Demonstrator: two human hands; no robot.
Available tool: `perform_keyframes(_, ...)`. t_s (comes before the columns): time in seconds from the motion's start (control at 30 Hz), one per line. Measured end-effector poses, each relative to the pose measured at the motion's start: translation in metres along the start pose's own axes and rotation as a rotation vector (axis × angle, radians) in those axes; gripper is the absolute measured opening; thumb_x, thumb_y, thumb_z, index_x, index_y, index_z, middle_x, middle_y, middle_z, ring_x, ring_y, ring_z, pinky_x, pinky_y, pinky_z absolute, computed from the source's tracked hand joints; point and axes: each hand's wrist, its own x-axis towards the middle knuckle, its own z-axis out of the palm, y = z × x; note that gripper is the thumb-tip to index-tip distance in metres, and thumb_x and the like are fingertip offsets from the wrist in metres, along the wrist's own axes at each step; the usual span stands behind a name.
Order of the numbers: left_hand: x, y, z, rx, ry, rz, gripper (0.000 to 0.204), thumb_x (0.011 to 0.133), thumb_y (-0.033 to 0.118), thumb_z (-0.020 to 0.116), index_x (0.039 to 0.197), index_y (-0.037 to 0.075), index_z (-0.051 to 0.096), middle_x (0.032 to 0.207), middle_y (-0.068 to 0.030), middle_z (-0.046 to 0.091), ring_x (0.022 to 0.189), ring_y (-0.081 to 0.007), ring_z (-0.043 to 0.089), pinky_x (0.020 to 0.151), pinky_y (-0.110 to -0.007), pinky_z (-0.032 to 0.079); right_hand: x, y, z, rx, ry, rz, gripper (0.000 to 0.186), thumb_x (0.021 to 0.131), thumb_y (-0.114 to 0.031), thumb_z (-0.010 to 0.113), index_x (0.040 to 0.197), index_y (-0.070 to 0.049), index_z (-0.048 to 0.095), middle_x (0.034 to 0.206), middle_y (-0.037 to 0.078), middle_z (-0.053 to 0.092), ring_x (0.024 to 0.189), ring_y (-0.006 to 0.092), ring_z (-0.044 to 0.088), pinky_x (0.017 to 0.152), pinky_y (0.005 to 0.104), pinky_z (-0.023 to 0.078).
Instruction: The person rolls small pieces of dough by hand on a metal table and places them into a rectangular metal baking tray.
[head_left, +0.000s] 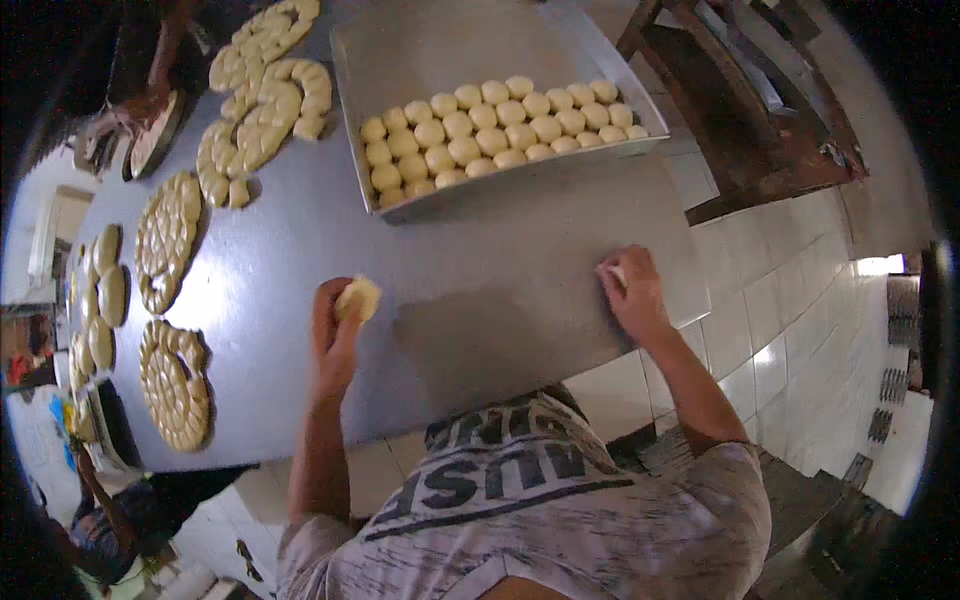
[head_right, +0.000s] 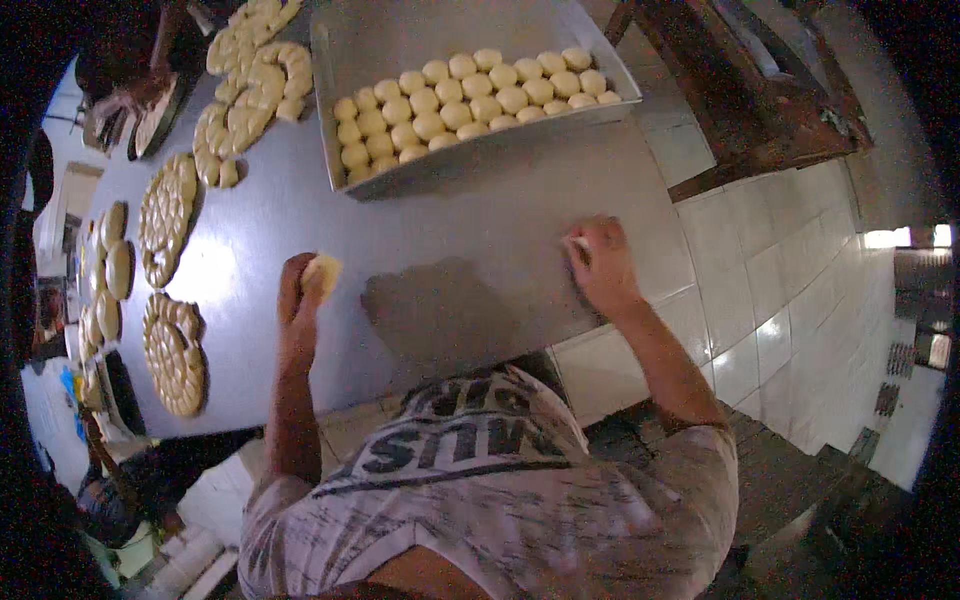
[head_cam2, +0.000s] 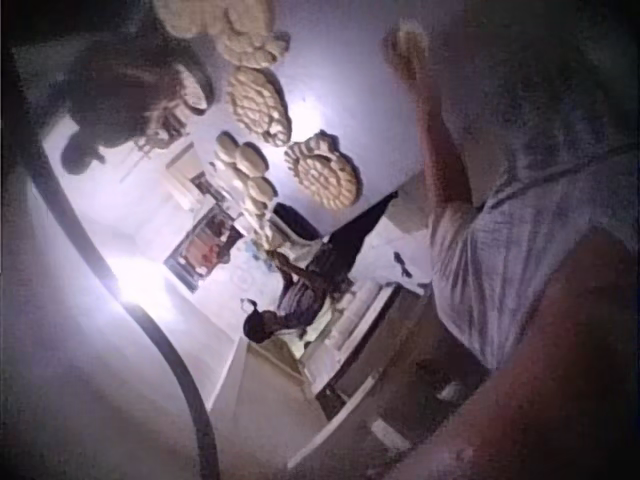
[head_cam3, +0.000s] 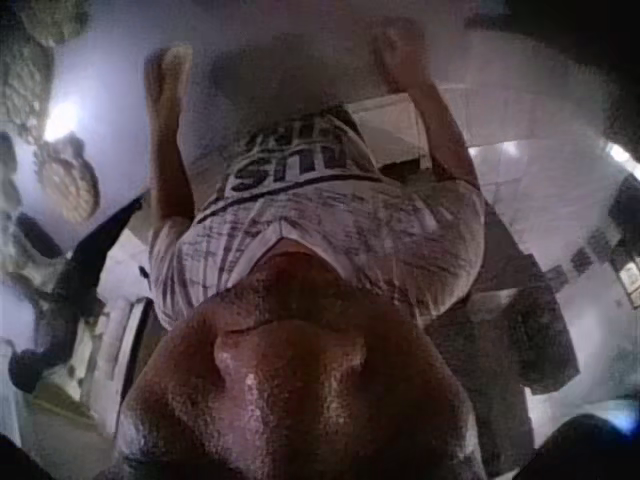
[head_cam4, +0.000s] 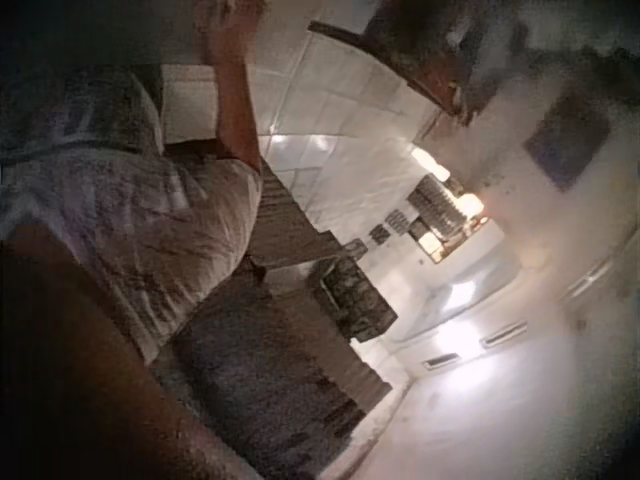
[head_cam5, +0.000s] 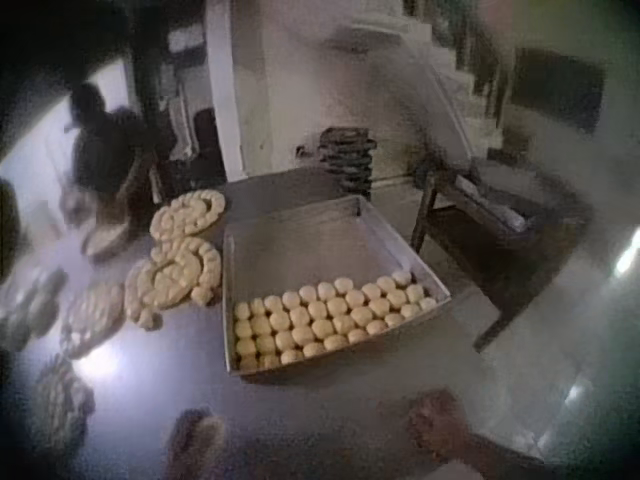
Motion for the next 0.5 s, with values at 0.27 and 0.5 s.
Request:
perform_keyframes(0.27,0.012,0.000,0.025,-0.179,-0.247,-0.106,0.018,0.093,0.012,0.049,0.109,0.003,0.050,0.099,-0.0073,0.057,0.089,-0.0129,0.053,0.082,-0.027,0.043,0.006,-0.015,0.031,0.096,0.124,-0.305,0.021,0.077,-0.016,0.062,0.088,-0.002,0.051,0.087,0.017,0.051,0.082,0.0362,0.050,0.080,0.0489,0.038)
perform_keyframes(0.5,0.021,-0.008,0.050,-0.021,-0.080,0.018,0.014,0.087,0.011,0.060,0.085,0.008,0.047,0.083,0.0009,0.047,0.070,-0.0080,0.042,0.060,-0.023,0.036,0.037,0.026,0.012,-0.015,0.047,0.081,0.024,0.074,-0.009,0.063,0.095,-0.003,0.055,0.100,0.015,0.056,0.102,0.0311,0.052,0.087,0.0409,0.041)
